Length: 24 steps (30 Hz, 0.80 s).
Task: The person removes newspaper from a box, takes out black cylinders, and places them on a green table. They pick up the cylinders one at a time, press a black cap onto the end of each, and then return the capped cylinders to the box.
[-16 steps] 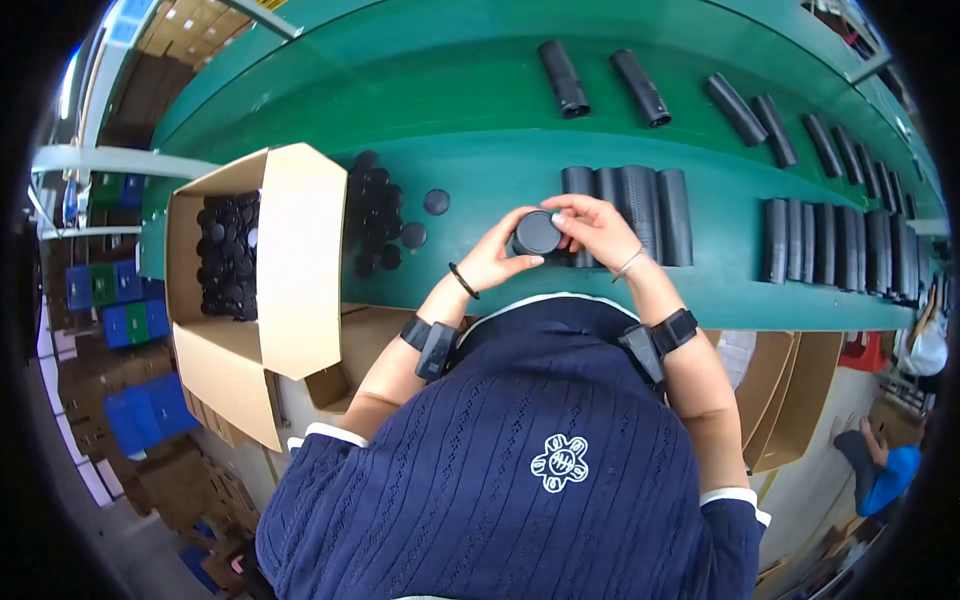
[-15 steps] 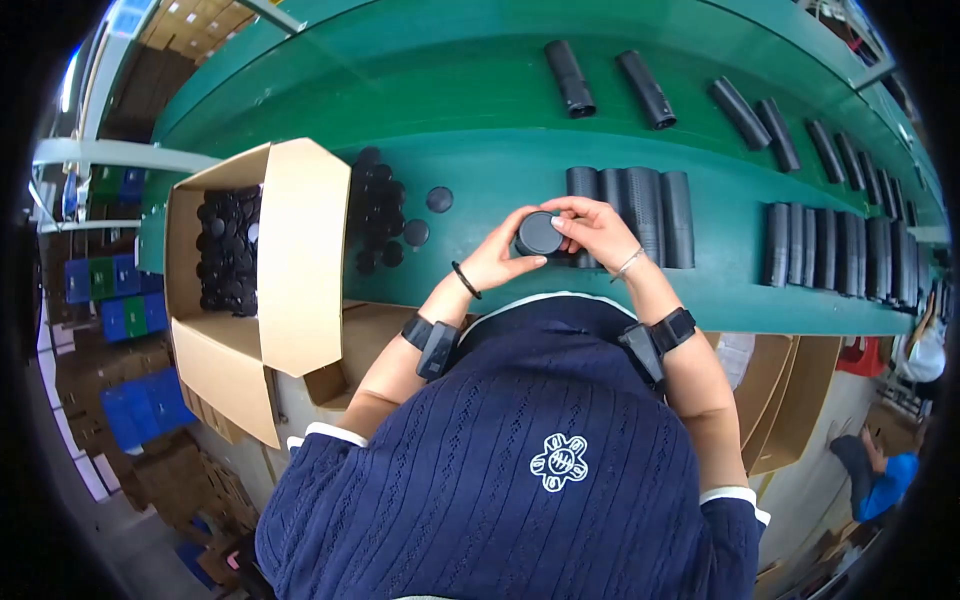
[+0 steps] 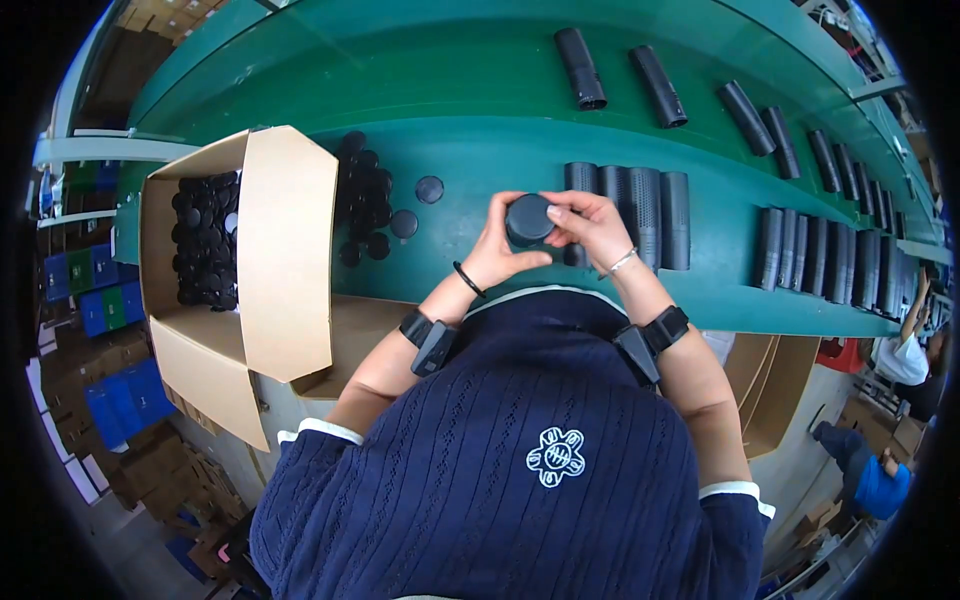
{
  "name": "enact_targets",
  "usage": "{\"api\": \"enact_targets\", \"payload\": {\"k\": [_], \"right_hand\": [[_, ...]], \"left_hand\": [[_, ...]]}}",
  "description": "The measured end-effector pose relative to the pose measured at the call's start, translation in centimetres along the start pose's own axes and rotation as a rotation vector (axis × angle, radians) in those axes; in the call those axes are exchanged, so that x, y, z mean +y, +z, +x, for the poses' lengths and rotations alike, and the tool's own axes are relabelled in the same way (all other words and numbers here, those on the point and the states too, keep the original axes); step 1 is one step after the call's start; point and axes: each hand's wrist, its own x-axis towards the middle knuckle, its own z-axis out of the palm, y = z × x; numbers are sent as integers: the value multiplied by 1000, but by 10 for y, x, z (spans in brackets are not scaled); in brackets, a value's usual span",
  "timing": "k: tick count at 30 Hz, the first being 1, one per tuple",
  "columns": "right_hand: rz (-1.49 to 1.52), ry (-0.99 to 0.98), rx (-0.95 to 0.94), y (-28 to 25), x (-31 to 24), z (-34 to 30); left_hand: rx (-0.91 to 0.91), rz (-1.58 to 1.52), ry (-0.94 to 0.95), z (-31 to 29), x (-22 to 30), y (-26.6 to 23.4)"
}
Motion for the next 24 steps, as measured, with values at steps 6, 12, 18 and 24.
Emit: {"api": "enact_targets", "payload": {"k": [6,12,18,24], "right_hand": [[-98,3,-50,-17,-3,21],[180,97,-180,-3,-2,28],[-57,119,-159,-6,-17,20],[-117,71,-113,8,-19,20]], "left_hand": [[-203,-259,-144,15,5,-29],[-173,-321,-209,7,3,-38],[-119,-231,-160,5,6,-13],[27,28,-84,6,11,-12]]}}
